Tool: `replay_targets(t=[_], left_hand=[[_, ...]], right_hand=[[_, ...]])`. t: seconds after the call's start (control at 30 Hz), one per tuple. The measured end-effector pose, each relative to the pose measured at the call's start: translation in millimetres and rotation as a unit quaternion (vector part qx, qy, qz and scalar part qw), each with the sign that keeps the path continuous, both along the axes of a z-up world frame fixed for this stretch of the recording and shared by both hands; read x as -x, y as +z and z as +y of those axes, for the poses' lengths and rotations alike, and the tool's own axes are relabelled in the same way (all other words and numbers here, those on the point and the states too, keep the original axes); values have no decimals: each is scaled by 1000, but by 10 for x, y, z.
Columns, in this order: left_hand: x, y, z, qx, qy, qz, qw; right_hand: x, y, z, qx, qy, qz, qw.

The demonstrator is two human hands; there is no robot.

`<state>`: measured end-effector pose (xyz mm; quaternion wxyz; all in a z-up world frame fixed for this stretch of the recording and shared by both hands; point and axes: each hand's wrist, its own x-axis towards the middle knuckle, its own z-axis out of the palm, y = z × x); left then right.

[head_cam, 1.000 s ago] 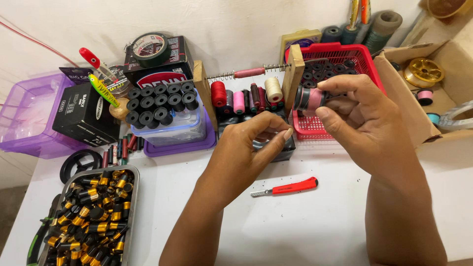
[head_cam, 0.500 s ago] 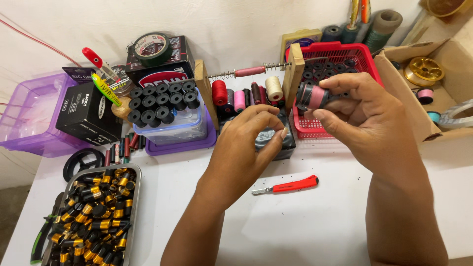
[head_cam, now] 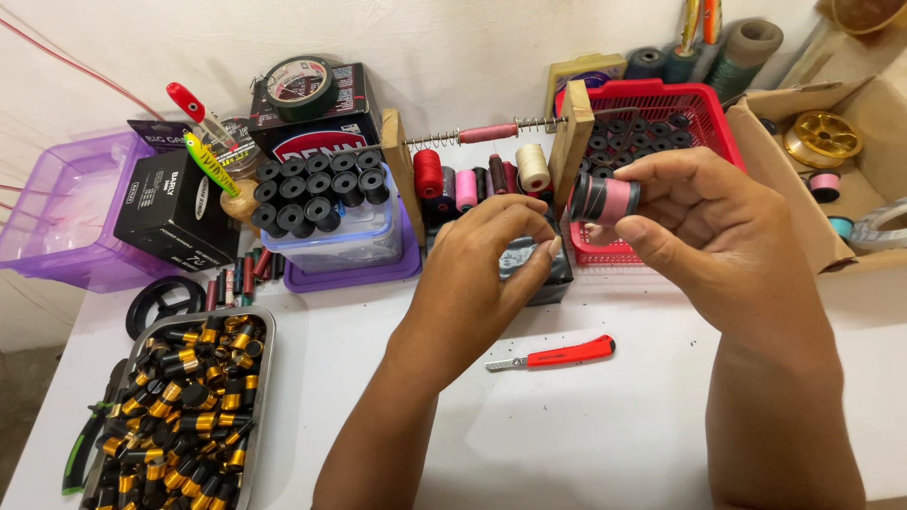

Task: The person winds pink thread from a spool onto a small black bobbin by hand. They repeatedly wrap the thread around the bobbin, then use a red utility knife to cut the thread and place the bobbin on the table.

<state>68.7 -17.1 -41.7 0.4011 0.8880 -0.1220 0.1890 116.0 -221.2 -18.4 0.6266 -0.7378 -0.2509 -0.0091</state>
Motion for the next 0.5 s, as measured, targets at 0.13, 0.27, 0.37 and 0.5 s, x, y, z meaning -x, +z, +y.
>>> replay_targets(t=[0.13, 0.27, 0.37, 0.5], left_hand=[[-11, 14, 15, 7, 2, 5, 1000], [-34, 8, 36, 19, -8, -33, 999], [-47, 5, 48, 25, -10, -44, 999], [-59, 8, 74, 34, -6, -48, 998]], right_hand=[[9, -12, -16, -11, 14, 10, 1000], [16, -15, -33, 9, 28, 14, 999], [50, 10, -4, -4, 54, 25, 998], [67, 24, -13, -4, 101, 13, 995]])
